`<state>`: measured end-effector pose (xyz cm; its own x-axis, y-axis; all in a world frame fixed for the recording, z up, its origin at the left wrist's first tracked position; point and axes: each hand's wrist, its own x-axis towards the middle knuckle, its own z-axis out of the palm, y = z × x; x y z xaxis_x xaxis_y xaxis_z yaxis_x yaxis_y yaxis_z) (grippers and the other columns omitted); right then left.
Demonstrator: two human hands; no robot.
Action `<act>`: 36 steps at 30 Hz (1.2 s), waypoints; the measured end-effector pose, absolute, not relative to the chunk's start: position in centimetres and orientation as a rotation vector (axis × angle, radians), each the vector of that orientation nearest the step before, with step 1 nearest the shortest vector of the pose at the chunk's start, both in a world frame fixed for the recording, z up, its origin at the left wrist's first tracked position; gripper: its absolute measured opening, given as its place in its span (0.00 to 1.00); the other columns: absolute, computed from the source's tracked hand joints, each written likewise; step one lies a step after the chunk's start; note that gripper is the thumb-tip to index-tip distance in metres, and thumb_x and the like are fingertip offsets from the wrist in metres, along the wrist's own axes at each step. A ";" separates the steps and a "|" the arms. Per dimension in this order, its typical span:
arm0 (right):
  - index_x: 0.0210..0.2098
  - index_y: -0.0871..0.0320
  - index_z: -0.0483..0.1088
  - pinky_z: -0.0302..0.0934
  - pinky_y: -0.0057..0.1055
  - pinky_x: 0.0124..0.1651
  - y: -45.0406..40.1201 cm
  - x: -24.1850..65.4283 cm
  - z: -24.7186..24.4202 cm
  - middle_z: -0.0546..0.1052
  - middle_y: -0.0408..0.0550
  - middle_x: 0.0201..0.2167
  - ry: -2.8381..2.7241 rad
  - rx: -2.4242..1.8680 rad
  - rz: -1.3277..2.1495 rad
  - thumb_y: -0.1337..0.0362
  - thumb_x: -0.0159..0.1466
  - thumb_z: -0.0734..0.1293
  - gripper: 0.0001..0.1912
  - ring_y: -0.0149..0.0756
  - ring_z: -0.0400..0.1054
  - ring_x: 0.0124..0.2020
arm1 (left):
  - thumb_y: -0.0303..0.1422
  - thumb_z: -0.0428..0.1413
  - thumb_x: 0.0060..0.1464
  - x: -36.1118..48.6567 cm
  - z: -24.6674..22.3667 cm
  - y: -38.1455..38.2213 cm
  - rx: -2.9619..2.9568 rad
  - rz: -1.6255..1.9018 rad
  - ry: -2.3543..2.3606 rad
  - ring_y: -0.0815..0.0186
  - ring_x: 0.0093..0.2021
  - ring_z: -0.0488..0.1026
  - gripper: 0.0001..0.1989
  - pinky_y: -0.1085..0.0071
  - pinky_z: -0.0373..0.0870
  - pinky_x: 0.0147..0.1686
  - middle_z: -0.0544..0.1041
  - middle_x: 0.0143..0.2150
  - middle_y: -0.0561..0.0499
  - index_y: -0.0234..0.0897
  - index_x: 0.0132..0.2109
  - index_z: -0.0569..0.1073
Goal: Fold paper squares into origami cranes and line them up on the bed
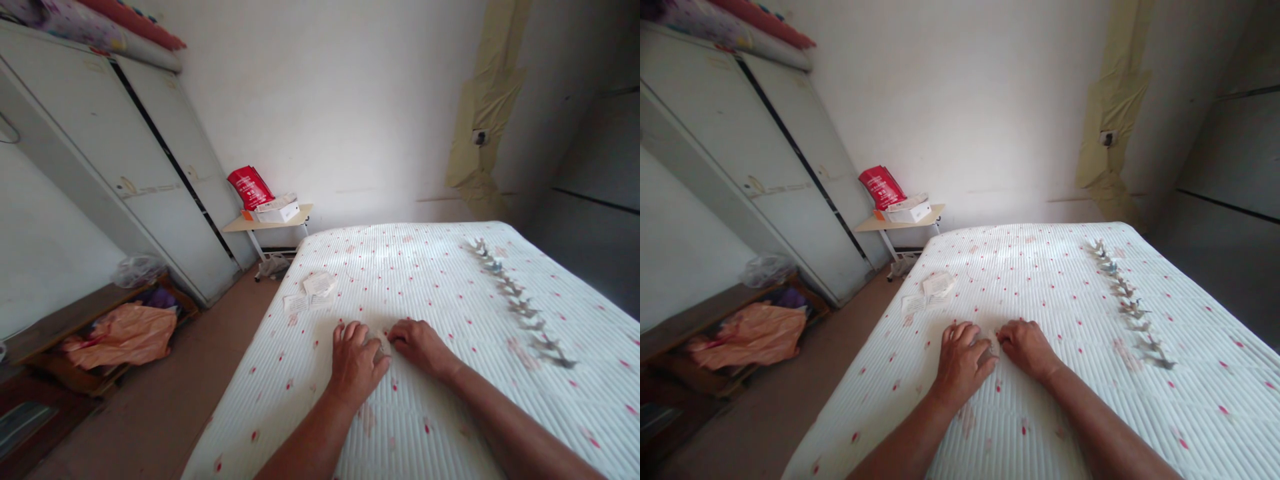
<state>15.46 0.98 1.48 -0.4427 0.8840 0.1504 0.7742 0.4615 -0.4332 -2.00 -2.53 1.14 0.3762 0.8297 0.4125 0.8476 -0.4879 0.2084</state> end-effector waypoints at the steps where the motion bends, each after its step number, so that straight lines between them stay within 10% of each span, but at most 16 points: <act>1: 0.27 0.56 0.73 0.56 0.27 0.39 1.0 15.5 1.5 0.76 0.44 0.28 -2.361 -1.383 0.437 0.74 0.54 0.58 0.14 0.32 0.68 0.32 | 0.42 0.58 0.46 -2.0 1.1 -2.5 -2.574 -0.739 -1.570 0.57 0.48 0.62 0.13 0.50 0.52 0.53 0.70 0.42 0.48 0.41 0.37 0.74; 36: 0.32 0.56 0.72 0.57 0.28 0.39 1.9 15.5 -0.7 0.71 0.47 0.32 -2.384 -0.994 0.350 0.67 0.61 0.61 0.08 0.32 0.65 0.34 | 0.26 0.50 0.47 -2.1 1.3 -2.4 -2.609 -0.751 -1.607 0.58 0.53 0.59 0.15 0.52 0.51 0.55 0.69 0.51 0.48 0.43 0.42 0.74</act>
